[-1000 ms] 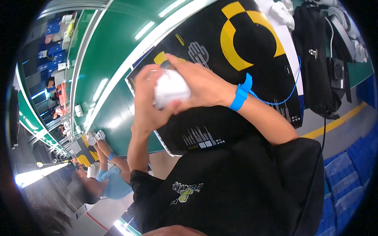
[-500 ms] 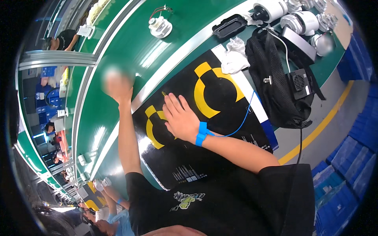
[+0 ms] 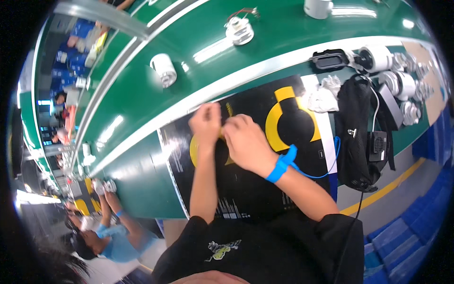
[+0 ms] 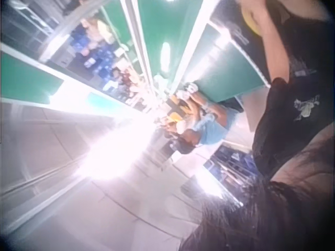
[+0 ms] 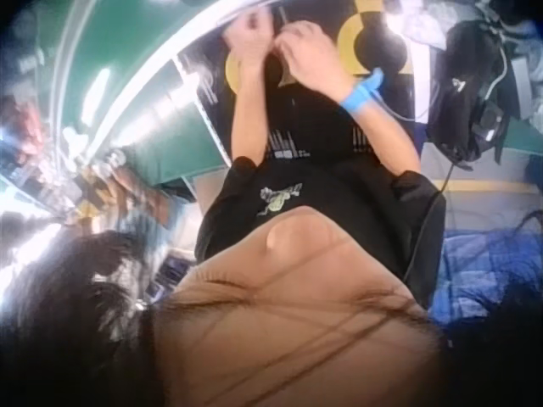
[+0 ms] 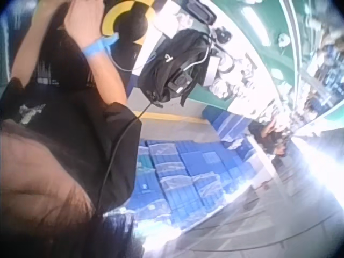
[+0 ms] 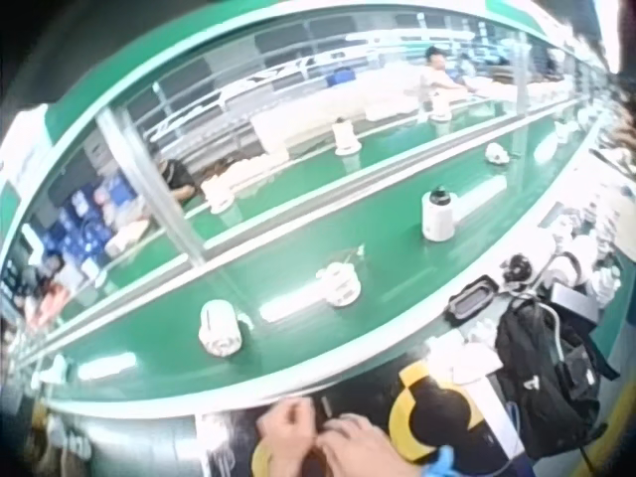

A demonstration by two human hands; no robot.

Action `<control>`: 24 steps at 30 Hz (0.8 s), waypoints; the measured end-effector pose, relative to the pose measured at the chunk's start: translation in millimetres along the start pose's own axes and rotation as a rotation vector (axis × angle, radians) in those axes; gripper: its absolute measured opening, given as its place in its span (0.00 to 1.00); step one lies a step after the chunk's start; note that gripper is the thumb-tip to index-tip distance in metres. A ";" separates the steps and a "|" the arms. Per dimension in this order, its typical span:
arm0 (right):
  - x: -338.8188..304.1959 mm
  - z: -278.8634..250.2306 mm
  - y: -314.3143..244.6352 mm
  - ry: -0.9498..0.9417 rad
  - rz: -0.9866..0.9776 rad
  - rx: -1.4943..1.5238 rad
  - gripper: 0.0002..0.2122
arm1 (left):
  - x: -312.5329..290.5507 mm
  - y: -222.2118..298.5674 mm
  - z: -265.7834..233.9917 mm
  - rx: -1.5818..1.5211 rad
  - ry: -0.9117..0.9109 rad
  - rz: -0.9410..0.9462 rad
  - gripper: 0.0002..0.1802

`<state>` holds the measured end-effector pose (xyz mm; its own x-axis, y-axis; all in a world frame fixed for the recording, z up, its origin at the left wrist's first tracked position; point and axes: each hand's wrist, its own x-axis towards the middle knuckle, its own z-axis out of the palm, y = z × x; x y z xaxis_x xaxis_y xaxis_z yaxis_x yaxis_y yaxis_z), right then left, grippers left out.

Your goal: Assembling internal electronic components into a white cylindrical housing on a production line.

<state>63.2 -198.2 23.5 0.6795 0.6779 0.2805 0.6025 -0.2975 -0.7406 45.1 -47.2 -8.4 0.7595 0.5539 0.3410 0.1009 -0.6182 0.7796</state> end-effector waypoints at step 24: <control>69.5 6.7 65.6 0.379 -0.156 -0.216 0.08 | -6.7 16.2 30.6 0.141 0.015 0.227 0.05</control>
<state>147.1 -166.1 -9.6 0.6550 0.4436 0.6118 0.7556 -0.3719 -0.5393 61.3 -78.0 -14.1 0.7635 0.3998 0.5072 0.0185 -0.7986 0.6016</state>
